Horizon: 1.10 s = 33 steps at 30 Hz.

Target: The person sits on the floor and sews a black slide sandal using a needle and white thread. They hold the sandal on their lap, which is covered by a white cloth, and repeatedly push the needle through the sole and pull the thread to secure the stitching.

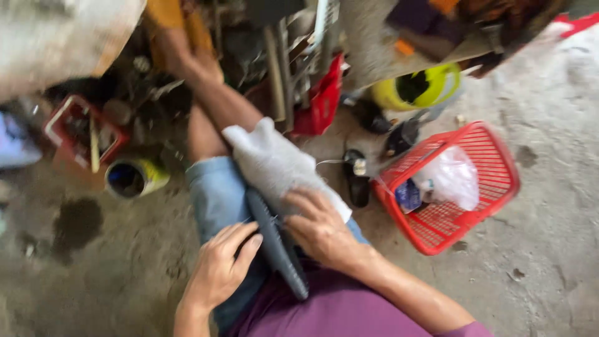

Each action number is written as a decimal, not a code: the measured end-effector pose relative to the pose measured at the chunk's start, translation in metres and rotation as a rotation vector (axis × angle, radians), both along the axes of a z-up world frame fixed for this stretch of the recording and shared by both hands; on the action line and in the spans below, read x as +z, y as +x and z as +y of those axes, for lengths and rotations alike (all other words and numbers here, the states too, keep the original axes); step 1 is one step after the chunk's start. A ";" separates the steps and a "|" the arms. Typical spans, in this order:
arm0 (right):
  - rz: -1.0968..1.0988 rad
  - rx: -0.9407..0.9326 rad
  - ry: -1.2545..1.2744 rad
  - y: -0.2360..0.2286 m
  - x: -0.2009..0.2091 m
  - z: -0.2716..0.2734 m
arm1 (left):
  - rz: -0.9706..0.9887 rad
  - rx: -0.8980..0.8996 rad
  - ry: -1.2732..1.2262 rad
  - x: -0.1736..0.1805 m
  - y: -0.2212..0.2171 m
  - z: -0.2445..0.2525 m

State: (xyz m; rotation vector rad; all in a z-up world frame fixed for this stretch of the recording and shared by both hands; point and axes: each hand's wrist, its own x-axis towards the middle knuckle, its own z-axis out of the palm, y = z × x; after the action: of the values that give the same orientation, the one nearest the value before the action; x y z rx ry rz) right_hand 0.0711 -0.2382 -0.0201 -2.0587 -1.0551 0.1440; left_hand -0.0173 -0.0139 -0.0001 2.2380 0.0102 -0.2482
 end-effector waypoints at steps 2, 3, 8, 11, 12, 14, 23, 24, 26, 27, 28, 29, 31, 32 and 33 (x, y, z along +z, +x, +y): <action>0.113 -0.038 0.029 0.005 0.009 -0.008 | 0.025 0.002 -0.012 -0.003 -0.001 0.002; 0.243 -0.057 0.067 0.005 0.013 -0.011 | 0.068 0.021 -0.017 -0.005 -0.003 0.004; 0.197 -0.213 0.035 0.055 0.000 -0.061 | 0.088 0.029 -0.002 -0.024 -0.007 0.009; 0.066 -0.393 -0.195 0.107 -0.011 -0.101 | 0.166 0.044 0.002 -0.023 -0.005 0.010; 0.009 -0.476 -0.331 0.126 -0.016 -0.115 | 0.212 0.055 -0.001 -0.021 -0.005 0.010; -0.120 -0.482 -0.393 0.169 -0.015 -0.136 | 0.191 0.053 -0.004 -0.024 -0.004 0.009; -0.258 -0.642 -0.681 0.281 -0.028 -0.170 | 0.169 0.066 -0.002 -0.034 -0.005 0.006; -0.282 -0.636 -0.695 0.286 -0.030 -0.171 | 0.182 0.069 0.014 -0.037 -0.005 0.006; -0.349 -0.628 -0.673 0.295 -0.040 -0.176 | 0.147 0.059 0.001 -0.043 -0.006 0.008; -0.418 -0.622 -0.652 0.300 -0.045 -0.178 | 0.109 0.047 -0.015 -0.046 -0.007 0.009; -0.415 -0.621 -0.649 0.301 -0.050 -0.181 | 0.111 0.049 -0.012 -0.048 -0.008 0.009; -0.457 -0.620 -0.629 0.303 -0.055 -0.183 | 0.120 0.049 -0.011 -0.050 -0.009 0.009; -0.497 -0.615 -0.607 0.304 -0.061 -0.186 | 0.132 0.052 -0.008 -0.051 -0.008 0.009; -0.497 -0.603 -0.582 0.304 -0.062 -0.187 | 0.110 0.038 -0.007 -0.050 -0.007 0.009; -0.498 -0.591 -0.557 0.304 -0.063 -0.189 | 0.089 0.025 -0.007 -0.049 -0.006 0.008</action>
State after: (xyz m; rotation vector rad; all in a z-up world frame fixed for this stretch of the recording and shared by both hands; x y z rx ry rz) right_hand 0.3749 -0.4270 -0.0830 -2.9259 -0.6678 -0.4457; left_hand -0.0233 -0.0060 -0.0495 2.2171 0.0844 -0.3334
